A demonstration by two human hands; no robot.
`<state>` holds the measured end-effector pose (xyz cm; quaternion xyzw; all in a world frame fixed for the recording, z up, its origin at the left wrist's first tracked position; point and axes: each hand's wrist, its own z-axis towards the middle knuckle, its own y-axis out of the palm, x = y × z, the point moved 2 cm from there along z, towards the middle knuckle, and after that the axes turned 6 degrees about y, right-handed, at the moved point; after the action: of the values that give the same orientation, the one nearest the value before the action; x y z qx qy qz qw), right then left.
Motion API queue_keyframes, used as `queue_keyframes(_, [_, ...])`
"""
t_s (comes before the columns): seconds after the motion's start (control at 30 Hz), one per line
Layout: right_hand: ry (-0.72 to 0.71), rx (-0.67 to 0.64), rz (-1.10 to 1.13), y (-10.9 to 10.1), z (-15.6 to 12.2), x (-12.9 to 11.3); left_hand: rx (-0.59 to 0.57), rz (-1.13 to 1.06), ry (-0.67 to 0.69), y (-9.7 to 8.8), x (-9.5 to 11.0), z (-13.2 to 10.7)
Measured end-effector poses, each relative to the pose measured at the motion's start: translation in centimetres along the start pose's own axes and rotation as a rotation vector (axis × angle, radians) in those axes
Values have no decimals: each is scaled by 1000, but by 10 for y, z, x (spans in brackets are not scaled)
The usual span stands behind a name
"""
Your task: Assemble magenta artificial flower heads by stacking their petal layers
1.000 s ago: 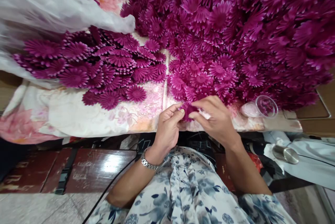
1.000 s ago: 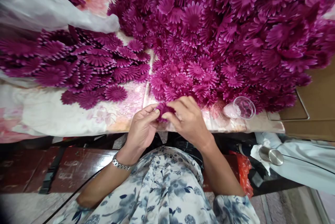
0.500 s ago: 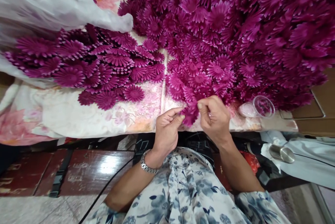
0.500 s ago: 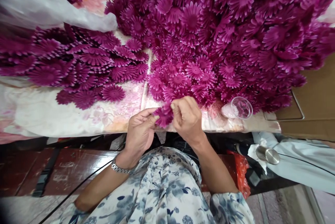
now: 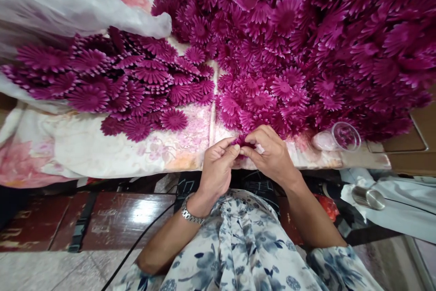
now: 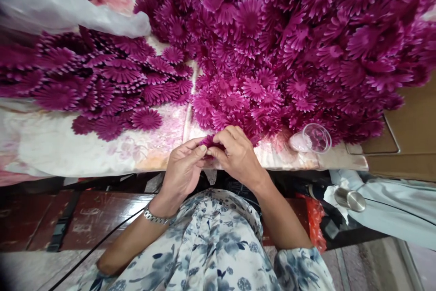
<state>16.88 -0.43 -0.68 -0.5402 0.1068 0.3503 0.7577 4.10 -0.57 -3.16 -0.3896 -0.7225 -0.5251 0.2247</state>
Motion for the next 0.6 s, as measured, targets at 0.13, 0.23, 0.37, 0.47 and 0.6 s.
queue_keyframes(0.13, [53, 14, 64, 4, -2, 0, -30, 27, 25, -3, -3, -2])
queue_keyframes(0.23, [87, 47, 79, -1, -1, -2, -13, 42, 43, -5, -3, -2])
queue_keyframes(0.37, [140, 99, 111, -5, 0, -5, 19, 48, 45, -4, -1, -1])
queue_keyframes(0.47, [195, 84, 162, -7, -1, -4, 33, 39, 39, -1, 1, -1])
queue_keyframes(0.6, [263, 31, 244, -8, -3, 1, 30, 60, 57, 1, 1, -1])
